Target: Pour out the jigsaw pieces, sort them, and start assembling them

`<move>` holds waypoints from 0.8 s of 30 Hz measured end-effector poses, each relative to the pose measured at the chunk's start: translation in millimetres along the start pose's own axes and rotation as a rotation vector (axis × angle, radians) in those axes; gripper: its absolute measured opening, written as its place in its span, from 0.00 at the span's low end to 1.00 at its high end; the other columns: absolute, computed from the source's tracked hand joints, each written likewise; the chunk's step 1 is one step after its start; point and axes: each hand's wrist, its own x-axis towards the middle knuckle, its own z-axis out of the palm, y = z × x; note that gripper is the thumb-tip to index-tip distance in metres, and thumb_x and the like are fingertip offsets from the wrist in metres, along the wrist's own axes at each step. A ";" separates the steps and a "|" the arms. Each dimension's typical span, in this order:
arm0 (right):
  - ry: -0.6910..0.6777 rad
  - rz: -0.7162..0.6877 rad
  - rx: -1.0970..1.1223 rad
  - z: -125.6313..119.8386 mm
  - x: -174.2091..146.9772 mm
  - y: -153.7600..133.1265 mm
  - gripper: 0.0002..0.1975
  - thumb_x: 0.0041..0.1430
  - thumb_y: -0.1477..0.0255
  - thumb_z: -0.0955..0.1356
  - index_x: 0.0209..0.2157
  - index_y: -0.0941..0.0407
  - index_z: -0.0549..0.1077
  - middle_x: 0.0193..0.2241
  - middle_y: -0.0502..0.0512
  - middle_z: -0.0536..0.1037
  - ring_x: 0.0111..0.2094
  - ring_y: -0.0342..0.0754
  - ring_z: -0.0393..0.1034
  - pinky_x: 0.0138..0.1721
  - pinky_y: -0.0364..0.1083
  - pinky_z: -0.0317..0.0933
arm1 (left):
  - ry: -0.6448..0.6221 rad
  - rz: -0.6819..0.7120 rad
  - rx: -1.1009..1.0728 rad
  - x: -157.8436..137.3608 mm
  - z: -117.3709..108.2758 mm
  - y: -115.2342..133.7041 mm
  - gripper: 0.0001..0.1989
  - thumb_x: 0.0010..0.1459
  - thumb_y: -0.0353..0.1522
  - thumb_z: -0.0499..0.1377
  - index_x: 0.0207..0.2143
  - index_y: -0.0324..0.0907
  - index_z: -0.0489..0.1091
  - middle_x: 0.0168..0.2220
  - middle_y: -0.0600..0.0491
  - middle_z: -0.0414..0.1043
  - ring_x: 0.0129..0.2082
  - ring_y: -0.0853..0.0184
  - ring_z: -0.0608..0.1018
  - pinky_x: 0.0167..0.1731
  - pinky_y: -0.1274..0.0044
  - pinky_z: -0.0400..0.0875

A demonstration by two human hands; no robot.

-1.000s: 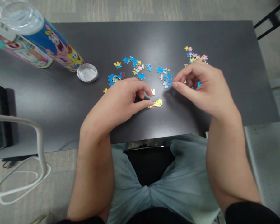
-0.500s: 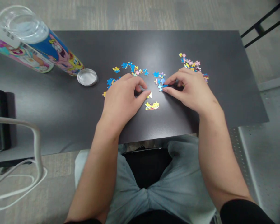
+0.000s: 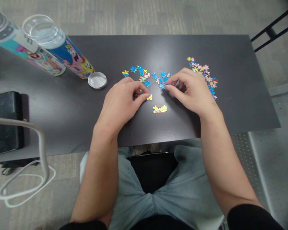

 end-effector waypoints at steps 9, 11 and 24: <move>-0.001 -0.080 -0.061 9.5 -4.3 -1.6 0.08 0.81 0.64 0.74 0.49 0.48 0.90 0.44 0.57 0.87 0.38 0.57 0.76 0.56 0.63 0.68 | -0.040 0.014 -0.037 -0.3 2.5 -4.3 0.07 0.74 0.29 0.78 0.51 0.47 0.94 0.56 0.47 0.85 0.53 0.51 0.87 0.59 0.58 0.80; -0.033 -0.078 -0.065 13.3 -4.8 -1.6 0.08 0.81 0.64 0.75 0.50 0.48 0.90 0.45 0.57 0.87 0.39 0.57 0.76 0.57 0.62 0.67 | -0.035 0.025 -0.052 0.2 4.3 -3.5 0.07 0.73 0.27 0.78 0.50 0.47 0.93 0.55 0.47 0.85 0.52 0.51 0.87 0.58 0.59 0.79; -0.110 -0.034 0.141 22.4 -4.2 -10.4 0.02 0.75 0.68 0.78 0.44 0.50 0.88 0.41 0.53 0.85 0.37 0.52 0.72 0.49 0.56 0.67 | -0.016 0.093 -0.161 5.5 14.8 -1.5 0.11 0.72 0.28 0.76 0.54 0.47 0.87 0.51 0.50 0.87 0.45 0.56 0.84 0.51 0.63 0.79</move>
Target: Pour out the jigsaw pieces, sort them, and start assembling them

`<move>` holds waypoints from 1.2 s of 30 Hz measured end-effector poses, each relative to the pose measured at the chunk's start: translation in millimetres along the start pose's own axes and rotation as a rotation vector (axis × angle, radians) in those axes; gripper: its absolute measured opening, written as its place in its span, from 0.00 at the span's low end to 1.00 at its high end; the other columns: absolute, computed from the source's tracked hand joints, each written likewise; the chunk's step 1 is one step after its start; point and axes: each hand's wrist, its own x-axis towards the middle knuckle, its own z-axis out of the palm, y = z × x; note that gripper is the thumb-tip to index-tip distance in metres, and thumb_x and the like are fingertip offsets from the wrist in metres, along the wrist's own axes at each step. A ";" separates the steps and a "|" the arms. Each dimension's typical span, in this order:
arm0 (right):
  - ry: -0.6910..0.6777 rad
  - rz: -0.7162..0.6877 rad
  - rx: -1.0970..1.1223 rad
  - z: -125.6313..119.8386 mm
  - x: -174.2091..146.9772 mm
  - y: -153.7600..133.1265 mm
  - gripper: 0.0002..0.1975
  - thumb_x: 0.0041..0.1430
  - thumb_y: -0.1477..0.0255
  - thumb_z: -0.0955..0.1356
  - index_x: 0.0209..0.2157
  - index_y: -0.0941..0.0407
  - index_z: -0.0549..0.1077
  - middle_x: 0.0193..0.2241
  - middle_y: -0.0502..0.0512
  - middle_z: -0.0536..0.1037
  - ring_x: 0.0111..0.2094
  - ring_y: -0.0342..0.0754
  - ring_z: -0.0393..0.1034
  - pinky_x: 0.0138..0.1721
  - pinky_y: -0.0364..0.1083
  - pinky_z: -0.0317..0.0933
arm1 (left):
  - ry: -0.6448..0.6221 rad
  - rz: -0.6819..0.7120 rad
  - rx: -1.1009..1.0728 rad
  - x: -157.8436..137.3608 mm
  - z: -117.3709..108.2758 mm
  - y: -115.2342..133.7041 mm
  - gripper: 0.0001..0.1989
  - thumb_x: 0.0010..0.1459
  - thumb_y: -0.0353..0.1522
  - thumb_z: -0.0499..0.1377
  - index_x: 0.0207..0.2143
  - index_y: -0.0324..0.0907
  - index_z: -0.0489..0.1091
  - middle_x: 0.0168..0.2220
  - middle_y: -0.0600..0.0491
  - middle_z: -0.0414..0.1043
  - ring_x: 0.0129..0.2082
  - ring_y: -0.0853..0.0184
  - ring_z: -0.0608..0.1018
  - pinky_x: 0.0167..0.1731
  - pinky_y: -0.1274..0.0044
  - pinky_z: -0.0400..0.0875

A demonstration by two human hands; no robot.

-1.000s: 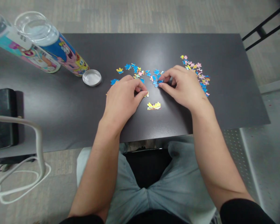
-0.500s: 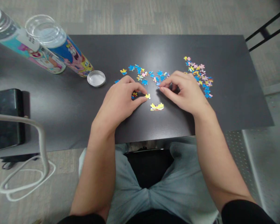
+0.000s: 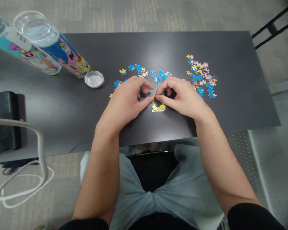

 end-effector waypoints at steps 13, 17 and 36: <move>-0.066 0.084 0.008 -30.3 -13.6 9.9 0.04 0.72 0.63 0.81 0.42 0.46 0.92 0.50 0.59 0.84 0.52 0.62 0.79 0.61 0.64 0.78 | -0.090 0.014 0.040 0.5 -0.6 -1.1 0.17 0.64 0.34 0.88 0.50 0.47 0.87 0.50 0.51 0.88 0.49 0.54 0.85 0.61 0.60 0.79; -0.054 0.086 -0.025 -27.3 -12.5 9.8 0.02 0.71 0.66 0.81 0.41 0.47 0.92 0.49 0.59 0.82 0.51 0.62 0.79 0.62 0.65 0.76 | -0.086 0.011 0.047 0.6 -1.0 0.6 0.16 0.65 0.33 0.88 0.49 0.46 0.87 0.49 0.51 0.88 0.48 0.54 0.85 0.59 0.60 0.78; -0.111 0.066 -0.087 -31.0 -10.2 5.2 0.05 0.74 0.63 0.82 0.46 0.47 0.91 0.49 0.59 0.86 0.47 0.61 0.75 0.56 0.63 0.70 | -0.090 0.010 0.044 -0.3 -0.6 1.0 0.16 0.66 0.37 0.87 0.48 0.48 0.85 0.48 0.51 0.88 0.49 0.52 0.86 0.60 0.58 0.80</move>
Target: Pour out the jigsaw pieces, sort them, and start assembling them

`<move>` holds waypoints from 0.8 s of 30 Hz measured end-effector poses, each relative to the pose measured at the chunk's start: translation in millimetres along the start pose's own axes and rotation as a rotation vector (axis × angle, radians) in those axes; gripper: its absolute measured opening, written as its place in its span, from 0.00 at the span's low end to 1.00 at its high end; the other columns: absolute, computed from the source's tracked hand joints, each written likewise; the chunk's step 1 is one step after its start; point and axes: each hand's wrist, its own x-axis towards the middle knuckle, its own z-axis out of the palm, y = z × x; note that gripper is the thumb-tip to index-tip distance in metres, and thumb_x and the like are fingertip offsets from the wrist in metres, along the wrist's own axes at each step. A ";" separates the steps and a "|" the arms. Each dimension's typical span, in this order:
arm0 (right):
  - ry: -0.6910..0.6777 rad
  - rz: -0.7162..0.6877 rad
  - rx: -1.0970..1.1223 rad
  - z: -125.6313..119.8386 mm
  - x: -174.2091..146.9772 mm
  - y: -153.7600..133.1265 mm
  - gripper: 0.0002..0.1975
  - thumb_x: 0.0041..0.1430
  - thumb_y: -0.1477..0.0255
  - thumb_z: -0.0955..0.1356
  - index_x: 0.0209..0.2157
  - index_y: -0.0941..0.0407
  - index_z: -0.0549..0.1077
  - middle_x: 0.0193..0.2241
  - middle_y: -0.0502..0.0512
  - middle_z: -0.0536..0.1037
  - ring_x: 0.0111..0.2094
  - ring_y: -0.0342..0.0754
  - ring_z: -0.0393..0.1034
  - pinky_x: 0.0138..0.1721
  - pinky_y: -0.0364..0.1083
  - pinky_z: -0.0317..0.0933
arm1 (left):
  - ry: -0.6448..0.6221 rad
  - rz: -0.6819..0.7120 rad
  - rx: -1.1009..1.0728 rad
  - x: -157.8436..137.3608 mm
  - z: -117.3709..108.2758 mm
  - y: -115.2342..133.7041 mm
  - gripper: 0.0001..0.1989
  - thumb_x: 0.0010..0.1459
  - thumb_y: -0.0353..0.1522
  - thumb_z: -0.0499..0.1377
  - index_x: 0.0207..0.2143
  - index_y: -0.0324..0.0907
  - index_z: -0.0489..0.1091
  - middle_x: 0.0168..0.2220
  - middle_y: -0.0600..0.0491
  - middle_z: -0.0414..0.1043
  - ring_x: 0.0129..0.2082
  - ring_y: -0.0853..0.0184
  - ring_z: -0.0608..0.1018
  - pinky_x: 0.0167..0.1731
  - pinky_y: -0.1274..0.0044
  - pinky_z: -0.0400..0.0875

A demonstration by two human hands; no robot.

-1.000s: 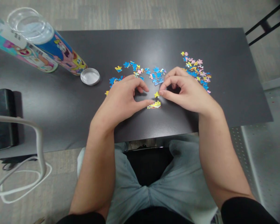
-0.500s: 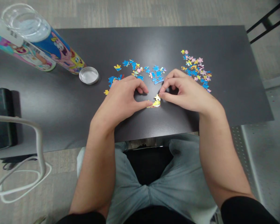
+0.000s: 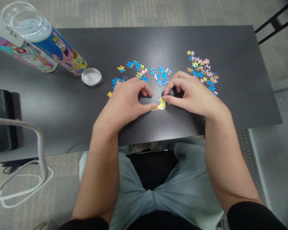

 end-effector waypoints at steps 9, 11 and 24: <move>0.015 -0.022 0.022 -0.8 0.1 -0.1 0.08 0.74 0.59 0.82 0.47 0.47 0.89 0.47 0.58 0.86 0.46 0.60 0.75 0.57 0.62 0.68 | 0.060 -0.029 -0.043 -2.8 -10.6 2.5 0.07 0.73 0.35 0.78 0.49 0.49 0.85 0.49 0.50 0.89 0.48 0.53 0.86 0.55 0.59 0.81; 0.036 -0.031 0.033 -1.8 -1.1 0.1 0.08 0.74 0.59 0.82 0.46 0.47 0.88 0.46 0.57 0.86 0.45 0.59 0.75 0.57 0.62 0.69 | 0.117 -0.066 -0.007 -5.4 -18.4 -1.1 0.04 0.74 0.33 0.75 0.49 0.48 0.85 0.50 0.49 0.89 0.48 0.52 0.86 0.54 0.58 0.81; 0.140 -0.040 0.012 -6.8 -1.5 1.8 0.06 0.74 0.62 0.79 0.43 0.48 0.89 0.39 0.54 0.86 0.37 0.54 0.72 0.45 0.58 0.69 | 0.142 -0.140 0.071 -22.0 -43.6 -29.9 0.11 0.68 0.39 0.82 0.50 0.50 0.92 0.50 0.48 0.87 0.47 0.51 0.84 0.53 0.59 0.78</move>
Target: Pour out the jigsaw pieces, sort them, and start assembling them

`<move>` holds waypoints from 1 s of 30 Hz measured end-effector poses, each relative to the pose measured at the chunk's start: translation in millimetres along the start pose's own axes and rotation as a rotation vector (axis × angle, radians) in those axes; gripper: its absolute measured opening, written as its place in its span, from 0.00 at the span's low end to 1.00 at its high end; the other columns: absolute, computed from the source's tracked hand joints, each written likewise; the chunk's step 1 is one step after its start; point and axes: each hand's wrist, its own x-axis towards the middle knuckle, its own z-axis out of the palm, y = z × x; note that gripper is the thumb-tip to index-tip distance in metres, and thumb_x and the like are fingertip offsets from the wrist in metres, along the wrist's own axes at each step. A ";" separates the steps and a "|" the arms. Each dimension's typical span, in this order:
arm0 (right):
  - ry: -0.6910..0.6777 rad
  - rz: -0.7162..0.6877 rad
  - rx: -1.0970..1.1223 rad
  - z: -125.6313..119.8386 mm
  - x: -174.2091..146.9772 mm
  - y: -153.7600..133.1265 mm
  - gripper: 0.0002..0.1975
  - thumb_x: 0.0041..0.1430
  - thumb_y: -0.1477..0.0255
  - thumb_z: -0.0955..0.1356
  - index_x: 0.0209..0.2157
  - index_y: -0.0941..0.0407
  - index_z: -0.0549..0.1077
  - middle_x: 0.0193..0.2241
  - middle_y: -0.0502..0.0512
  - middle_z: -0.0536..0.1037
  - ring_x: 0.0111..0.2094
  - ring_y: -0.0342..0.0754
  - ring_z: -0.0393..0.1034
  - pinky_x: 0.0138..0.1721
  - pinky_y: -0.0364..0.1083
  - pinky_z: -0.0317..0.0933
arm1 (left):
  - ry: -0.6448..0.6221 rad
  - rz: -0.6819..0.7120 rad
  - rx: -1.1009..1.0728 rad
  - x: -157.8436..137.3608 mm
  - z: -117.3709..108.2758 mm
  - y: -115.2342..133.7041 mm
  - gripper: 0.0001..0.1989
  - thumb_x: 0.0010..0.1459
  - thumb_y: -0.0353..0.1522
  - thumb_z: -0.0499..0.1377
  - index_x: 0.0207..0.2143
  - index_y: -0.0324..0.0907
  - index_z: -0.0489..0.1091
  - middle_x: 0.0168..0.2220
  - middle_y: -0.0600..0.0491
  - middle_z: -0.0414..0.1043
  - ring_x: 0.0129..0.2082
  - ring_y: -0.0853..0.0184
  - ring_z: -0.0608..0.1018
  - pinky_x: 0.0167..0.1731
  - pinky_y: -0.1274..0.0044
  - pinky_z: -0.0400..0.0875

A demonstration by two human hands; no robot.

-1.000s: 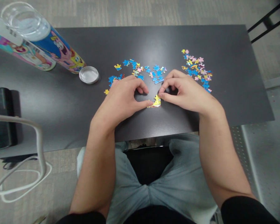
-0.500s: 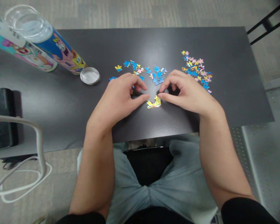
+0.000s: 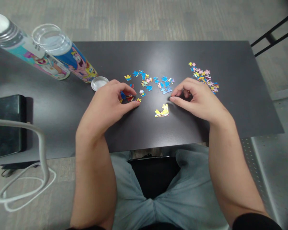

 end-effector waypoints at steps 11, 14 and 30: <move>0.006 0.011 -0.046 1.5 19.3 -8.5 0.05 0.75 0.63 0.80 0.44 0.49 0.88 0.44 0.58 0.89 0.41 0.58 0.79 0.52 0.61 0.73 | -0.025 -0.011 -0.006 3.2 10.9 8.4 0.07 0.71 0.41 0.79 0.42 0.49 0.93 0.43 0.49 0.81 0.39 0.56 0.79 0.51 0.59 0.77; 0.017 0.015 -0.044 1.9 20.8 -7.2 0.05 0.75 0.63 0.80 0.44 0.48 0.88 0.44 0.57 0.89 0.42 0.59 0.79 0.53 0.61 0.73 | -0.007 -0.018 -0.015 0.4 7.5 7.3 0.07 0.71 0.41 0.77 0.42 0.49 0.92 0.43 0.49 0.82 0.39 0.57 0.79 0.48 0.60 0.77; 0.059 -0.010 -0.006 24.3 27.4 3.9 0.06 0.73 0.61 0.79 0.43 0.48 0.88 0.39 0.52 0.85 0.33 0.51 0.67 0.43 0.56 0.64 | -0.030 -0.001 -0.044 -5.3 13.3 5.6 0.08 0.69 0.34 0.79 0.49 0.49 0.95 0.50 0.48 0.84 0.47 0.53 0.85 0.55 0.58 0.79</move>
